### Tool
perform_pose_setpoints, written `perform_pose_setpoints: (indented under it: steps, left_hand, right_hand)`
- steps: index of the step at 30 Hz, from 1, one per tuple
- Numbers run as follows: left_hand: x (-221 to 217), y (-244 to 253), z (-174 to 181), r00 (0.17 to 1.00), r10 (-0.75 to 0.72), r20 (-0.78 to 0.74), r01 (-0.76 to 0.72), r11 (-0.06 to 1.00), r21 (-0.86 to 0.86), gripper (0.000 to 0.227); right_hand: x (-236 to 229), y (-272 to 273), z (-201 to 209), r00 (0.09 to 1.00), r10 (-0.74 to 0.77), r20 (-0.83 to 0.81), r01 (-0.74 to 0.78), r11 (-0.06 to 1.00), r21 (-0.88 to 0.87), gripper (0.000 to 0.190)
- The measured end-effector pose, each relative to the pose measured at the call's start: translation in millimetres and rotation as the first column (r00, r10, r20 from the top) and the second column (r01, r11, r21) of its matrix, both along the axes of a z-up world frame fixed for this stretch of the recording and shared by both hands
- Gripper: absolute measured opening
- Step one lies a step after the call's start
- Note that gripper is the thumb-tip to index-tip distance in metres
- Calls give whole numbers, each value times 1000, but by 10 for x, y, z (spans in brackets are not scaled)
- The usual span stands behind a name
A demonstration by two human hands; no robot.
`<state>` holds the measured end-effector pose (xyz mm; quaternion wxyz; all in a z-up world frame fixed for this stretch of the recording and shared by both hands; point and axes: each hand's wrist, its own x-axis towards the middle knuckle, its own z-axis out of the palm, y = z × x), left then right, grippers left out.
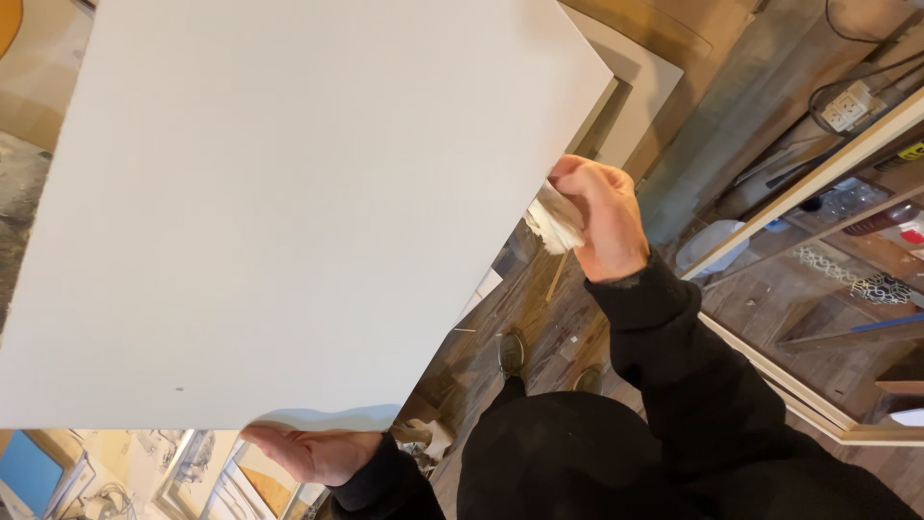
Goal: Cleaning a white mat board using a spray bottle and a cloth.
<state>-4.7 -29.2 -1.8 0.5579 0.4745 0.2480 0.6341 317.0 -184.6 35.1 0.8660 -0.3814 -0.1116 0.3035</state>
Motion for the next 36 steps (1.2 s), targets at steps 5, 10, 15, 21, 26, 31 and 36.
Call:
perform_pose_setpoints:
  steps: [5,10,15,21,26,31,36]
  left_hand:
    - [-37,21,-86,999,-19,42,20,999,-29,69]
    - [108,-43,35,990,134,-51,-135,991,-20,73]
    - [338,-107,161,1000,5,-28,-7,997,-71,72]
    - [185,75,-1425,843,-270,466,485,758,-437,20]
    - [254,-419,-1792,595,-729,337,770,399,-498,28]
    - [540,-940,-1906,541,-779,316,684,189,-705,45]
    - [978,-1034,-2110,586,-746,315,671,230,-705,51]
  right_hand:
    - [-1,20,-187,994,-70,80,69,998,10,18]
    - [-108,30,184,996,-55,64,60,995,-75,20]
    - [-178,13,205,986,-23,163,22,1000,6,7]
    - [19,-50,393,830,-26,556,228,927,-296,8]
    - [629,-396,-275,836,204,510,74,878,-473,14]
    - [1281,-610,-1418,951,269,151,-152,835,-529,28]
    - [1874,-1018,-2668,957,208,202,-27,758,-651,32]
